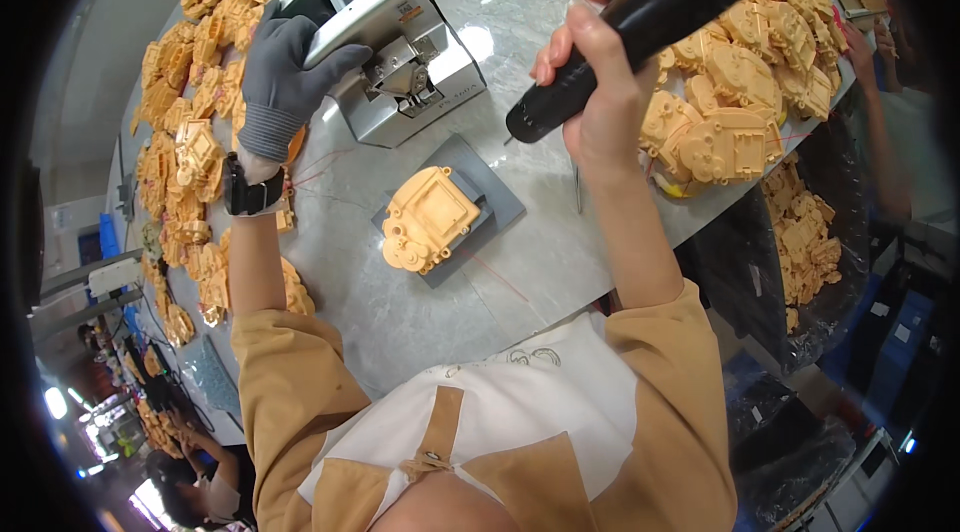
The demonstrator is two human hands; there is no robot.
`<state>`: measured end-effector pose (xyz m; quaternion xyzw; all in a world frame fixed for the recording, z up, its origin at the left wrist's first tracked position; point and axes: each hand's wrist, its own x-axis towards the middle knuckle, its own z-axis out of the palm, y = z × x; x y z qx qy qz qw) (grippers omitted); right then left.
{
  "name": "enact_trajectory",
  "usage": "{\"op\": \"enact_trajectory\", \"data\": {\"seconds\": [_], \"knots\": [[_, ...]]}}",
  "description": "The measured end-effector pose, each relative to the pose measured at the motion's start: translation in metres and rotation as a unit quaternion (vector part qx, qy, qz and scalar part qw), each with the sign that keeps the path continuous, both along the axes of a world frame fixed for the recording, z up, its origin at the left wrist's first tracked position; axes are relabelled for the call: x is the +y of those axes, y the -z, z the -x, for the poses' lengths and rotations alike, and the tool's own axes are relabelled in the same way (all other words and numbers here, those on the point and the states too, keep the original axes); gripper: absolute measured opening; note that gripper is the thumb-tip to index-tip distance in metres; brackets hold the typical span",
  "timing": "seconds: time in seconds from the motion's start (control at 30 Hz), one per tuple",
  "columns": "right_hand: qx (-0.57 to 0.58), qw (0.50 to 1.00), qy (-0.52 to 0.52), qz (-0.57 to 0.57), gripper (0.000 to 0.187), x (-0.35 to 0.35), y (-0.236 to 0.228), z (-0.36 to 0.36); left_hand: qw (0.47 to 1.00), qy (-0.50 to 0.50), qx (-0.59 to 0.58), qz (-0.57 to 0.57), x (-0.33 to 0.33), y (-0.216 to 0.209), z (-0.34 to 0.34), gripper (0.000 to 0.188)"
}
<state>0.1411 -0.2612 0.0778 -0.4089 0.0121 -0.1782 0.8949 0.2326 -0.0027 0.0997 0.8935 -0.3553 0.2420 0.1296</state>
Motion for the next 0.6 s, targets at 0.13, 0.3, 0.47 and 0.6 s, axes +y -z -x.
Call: {"op": "enact_trajectory", "data": {"seconds": [0.13,0.3,0.47,0.6], "knots": [[-0.089,0.996,-0.025,0.005,0.036,0.004,-0.02,-0.002,0.999,0.012,0.014,0.034,0.003,0.005,0.001,0.049],[-0.117,0.993,0.008,-0.008,0.034,0.046,-0.033,-0.02,0.995,-0.004,-0.046,0.083,0.005,0.002,0.013,0.046],[-0.161,0.98,-0.003,0.116,0.038,0.066,-0.037,-0.032,0.912,-0.034,0.1,0.396,0.017,-0.01,0.115,0.06],[-0.158,0.966,-0.027,0.203,0.036,0.079,-0.04,-0.041,0.921,-0.1,0.281,0.251,-0.007,0.045,0.194,0.103]]}}
